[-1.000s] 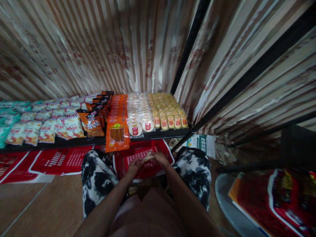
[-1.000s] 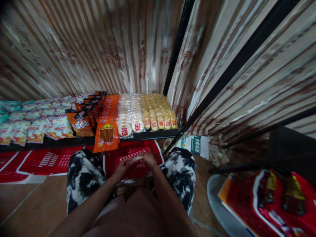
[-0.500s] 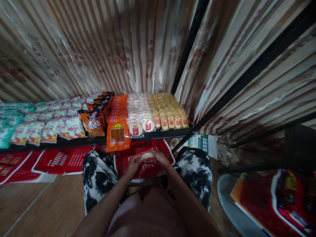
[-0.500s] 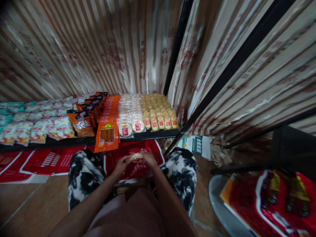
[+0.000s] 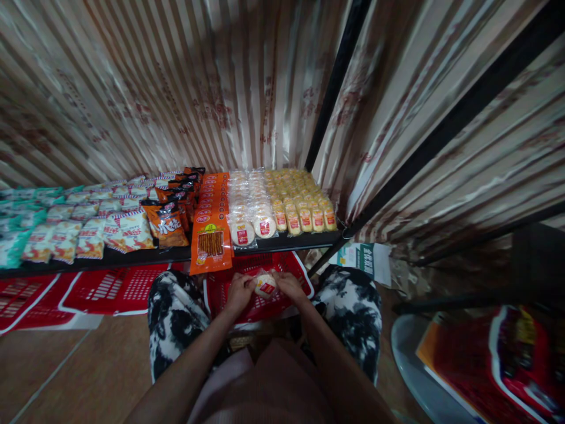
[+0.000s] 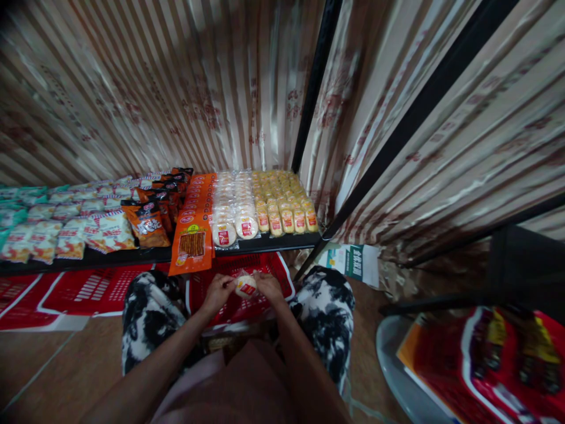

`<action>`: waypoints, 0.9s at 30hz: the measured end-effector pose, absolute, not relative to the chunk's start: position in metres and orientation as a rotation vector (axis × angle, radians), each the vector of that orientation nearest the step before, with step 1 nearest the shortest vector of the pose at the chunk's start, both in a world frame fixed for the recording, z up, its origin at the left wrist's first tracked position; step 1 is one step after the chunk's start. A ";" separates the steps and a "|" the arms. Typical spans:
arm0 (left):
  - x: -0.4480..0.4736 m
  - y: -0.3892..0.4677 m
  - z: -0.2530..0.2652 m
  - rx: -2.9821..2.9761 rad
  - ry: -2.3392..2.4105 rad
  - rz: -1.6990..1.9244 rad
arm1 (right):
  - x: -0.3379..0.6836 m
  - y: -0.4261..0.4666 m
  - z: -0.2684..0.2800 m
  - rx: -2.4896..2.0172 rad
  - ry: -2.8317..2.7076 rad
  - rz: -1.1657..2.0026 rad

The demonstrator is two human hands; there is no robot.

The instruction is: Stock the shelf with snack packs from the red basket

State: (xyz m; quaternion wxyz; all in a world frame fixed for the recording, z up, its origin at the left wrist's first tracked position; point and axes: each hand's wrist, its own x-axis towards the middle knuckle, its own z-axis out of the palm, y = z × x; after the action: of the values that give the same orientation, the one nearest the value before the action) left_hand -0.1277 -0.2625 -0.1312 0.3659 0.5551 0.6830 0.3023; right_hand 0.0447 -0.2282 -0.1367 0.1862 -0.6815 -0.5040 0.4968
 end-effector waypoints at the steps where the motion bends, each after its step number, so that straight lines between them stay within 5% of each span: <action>1: -0.127 -0.262 -0.127 1.470 1.776 0.745 | 0.046 -0.228 -0.136 -1.933 -1.448 1.374; 12: -0.116 -0.264 -0.091 1.746 1.799 0.485 | 0.054 -0.226 -0.124 -2.011 -1.636 1.209; 27: -0.101 -0.249 -0.065 1.776 1.797 0.599 | 0.058 -0.239 -0.122 -1.519 -1.493 1.682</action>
State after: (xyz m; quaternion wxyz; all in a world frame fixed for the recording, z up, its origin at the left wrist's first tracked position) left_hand -0.1011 -0.2489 -0.0653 0.2689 0.6588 0.6666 0.2223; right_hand 0.0579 -0.2394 -0.1219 0.2122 -0.5470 -0.5374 0.6058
